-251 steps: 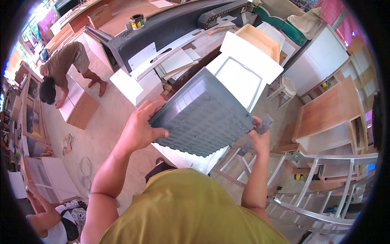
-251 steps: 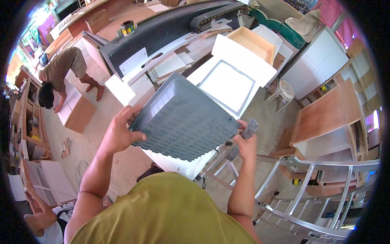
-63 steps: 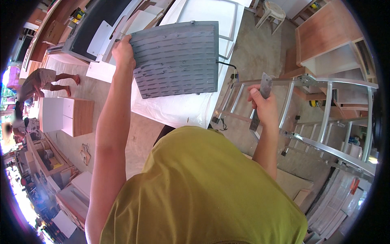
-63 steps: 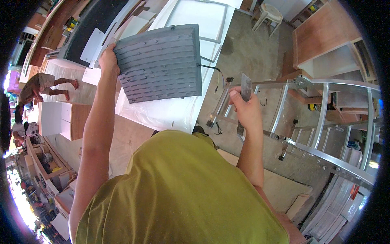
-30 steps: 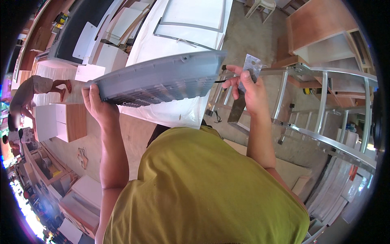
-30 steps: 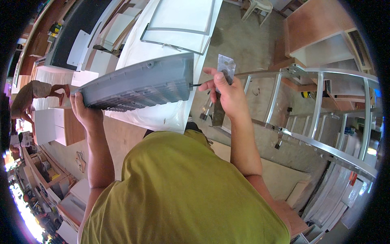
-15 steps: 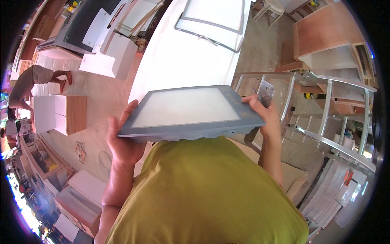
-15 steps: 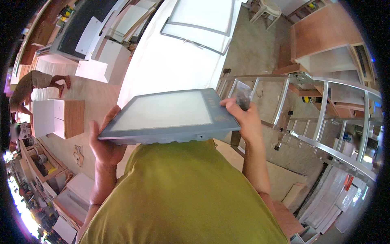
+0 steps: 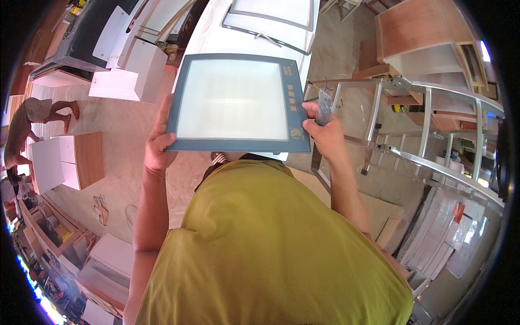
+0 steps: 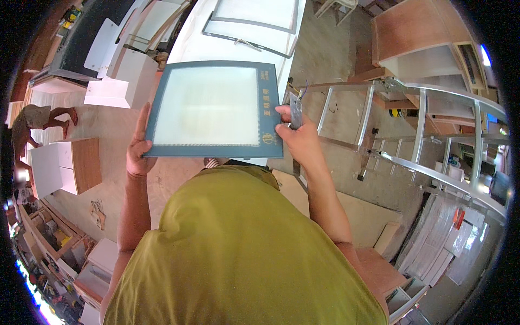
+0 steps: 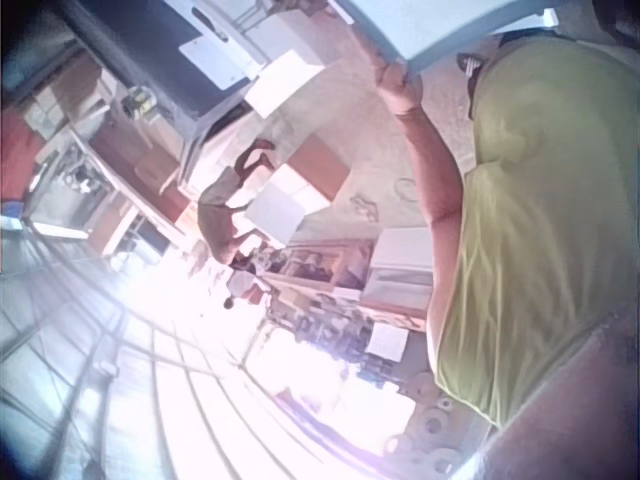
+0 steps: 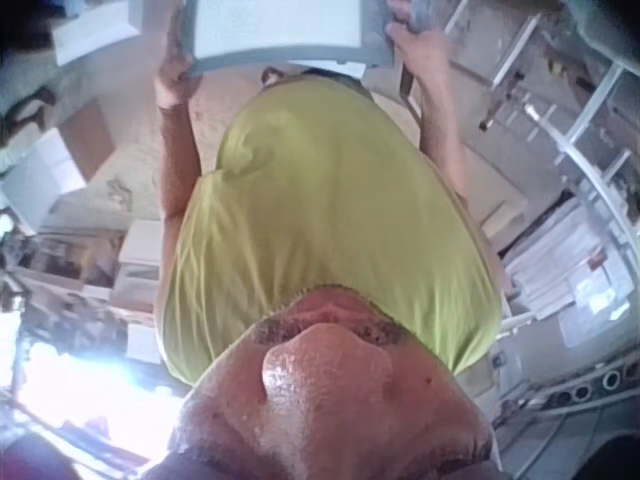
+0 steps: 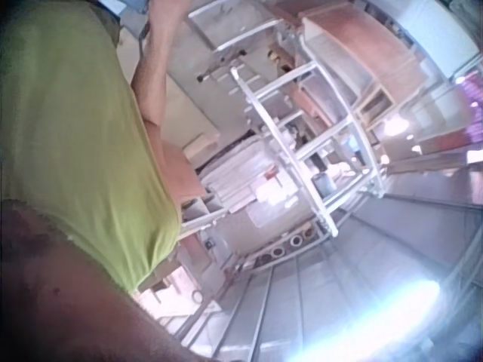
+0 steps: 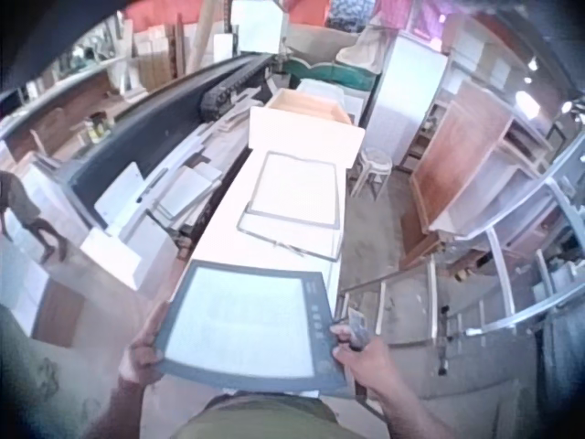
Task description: The person assembles a square LED light fixture by hand, inserting a diffuser panel into a frame, flipping the unit to inspect the back, and using a metal bar to press the frame edges. The person repeatedly handles the fixture and a metal frame, moving between a workbench and a white cabinet.
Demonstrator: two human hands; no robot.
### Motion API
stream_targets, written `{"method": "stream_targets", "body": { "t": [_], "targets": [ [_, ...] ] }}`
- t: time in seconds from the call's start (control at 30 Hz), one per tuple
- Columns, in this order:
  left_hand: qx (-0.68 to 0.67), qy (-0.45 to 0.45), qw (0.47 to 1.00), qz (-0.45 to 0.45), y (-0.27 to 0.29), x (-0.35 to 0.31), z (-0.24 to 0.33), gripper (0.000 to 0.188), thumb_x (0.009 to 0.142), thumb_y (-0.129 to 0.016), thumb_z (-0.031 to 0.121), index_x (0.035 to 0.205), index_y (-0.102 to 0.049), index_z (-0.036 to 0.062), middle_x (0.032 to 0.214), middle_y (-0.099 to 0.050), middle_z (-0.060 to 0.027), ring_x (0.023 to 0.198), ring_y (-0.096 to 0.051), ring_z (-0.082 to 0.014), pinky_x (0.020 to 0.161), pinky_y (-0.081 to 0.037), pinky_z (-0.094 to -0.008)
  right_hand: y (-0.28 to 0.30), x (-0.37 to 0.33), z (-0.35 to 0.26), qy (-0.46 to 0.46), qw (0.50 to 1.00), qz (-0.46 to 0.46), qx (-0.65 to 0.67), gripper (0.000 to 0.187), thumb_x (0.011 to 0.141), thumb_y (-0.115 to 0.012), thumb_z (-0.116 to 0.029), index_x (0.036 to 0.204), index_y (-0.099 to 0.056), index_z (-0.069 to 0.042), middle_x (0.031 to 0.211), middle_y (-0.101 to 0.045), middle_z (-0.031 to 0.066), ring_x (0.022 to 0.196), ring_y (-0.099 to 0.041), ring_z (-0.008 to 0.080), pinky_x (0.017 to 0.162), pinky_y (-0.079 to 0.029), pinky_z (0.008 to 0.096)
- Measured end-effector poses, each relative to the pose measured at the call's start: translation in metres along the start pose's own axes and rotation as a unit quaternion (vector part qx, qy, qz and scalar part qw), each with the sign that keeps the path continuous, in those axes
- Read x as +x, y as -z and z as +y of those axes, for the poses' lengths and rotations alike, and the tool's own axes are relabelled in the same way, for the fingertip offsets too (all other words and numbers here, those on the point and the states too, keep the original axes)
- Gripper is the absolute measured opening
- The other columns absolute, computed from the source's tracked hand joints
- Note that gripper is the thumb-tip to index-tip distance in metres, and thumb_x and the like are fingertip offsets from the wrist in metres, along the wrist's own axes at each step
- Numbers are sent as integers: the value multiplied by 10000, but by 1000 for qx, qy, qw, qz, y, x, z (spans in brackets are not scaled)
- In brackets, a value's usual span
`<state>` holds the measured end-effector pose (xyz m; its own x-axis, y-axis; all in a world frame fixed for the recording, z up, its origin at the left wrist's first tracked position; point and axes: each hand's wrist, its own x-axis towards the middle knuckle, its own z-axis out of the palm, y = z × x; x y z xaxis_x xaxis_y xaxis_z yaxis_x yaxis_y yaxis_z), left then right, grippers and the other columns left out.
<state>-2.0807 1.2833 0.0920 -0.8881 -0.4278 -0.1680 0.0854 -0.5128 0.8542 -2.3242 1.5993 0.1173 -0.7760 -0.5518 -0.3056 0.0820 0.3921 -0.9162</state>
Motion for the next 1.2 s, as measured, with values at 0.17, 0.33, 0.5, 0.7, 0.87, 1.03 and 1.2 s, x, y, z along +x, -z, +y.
{"method": "stream_targets", "body": {
  "t": [0.17, 0.33, 0.5, 0.7, 0.87, 1.03, 1.2],
  "targets": [
    [-21, 32, 999, 0, 13, 3, 0, 1082, 732, -709, 173, 1635, -131, 31, 1679, -221, -168, 1529, -264, -295, 1246, -195, -386, -11, 3, 27, 6, 999, 31, 33, 404, 858, -700, -25, 1260, -659, -42, 1018, -662, 56, 951, -616, 146, 831, -508, 307],
    [84, 43, 993, -68, 27, -6, -6, 953, 805, -546, -2, 1634, -77, 11, 1671, -254, -164, 1526, -274, -275, 1234, -190, -371, -18, 1, 28, -17, 998, 57, -17, 437, 880, -640, 64, 1309, -613, -16, 1046, -682, 71, 961, -626, 143, 872, -511, 297],
    [218, 88, 969, -76, 31, -9, -4, 908, 798, -433, -108, 1624, -66, -23, 1657, -287, -173, 1508, -315, -265, 1220, -203, -340, -21, 0, 35, -28, 995, 80, -52, 390, 860, -648, 54, 1244, -655, -16, 1029, -686, 68, 952, -631, 146, 865, -514, 300],
    [299, 124, 945, -45, 32, -4, -2, 929, 786, -401, -134, 1644, -92, 42, 1621, -353, -220, 1340, -497, -230, 1099, -383, -322, -23, 4, 54, -10, 993, 92, -72, 327, 850, -639, 35, 1173, -663, -5, 1015, -683, 64, 954, -636, 145, 859, -513, 297],
    [375, 129, 918, -1, 25, -2, 5, 915, 810, -459, -109, 1646, -133, 73, 1573, -428, -239, 1182, -584, -194, 969, -472, -296, -21, 7, 55, -5, 994, 85, -64, 306, 854, -622, 27, 1157, -654, 4, 1021, -683, 74, 964, -639, 160, 869, -510, 306],
    [431, 157, 888, 21, 28, 5, 12, 652, 808, -547, -24, 1458, -487, -22, 1115, -695, -185, 869, -671, -175, 786, -533, -314, -22, 4, 49, 3, 990, 91, -109, 305, 845, -640, 13, 1150, -651, 19, 995, -695, 84, 942, -652, 169, 848, -515, 317],
    [406, 225, 885, -6, 26, 2, 21, 408, 782, -639, 93, 1143, -651, -95, 845, -697, -132, 706, -673, -179, 661, -527, -303, -14, 7, 54, -11, 991, 72, -110, 326, 850, -649, -8, 1174, -641, 28, 971, -695, 84, 908, -649, 158, 821, -515, 311]
  ]
}}
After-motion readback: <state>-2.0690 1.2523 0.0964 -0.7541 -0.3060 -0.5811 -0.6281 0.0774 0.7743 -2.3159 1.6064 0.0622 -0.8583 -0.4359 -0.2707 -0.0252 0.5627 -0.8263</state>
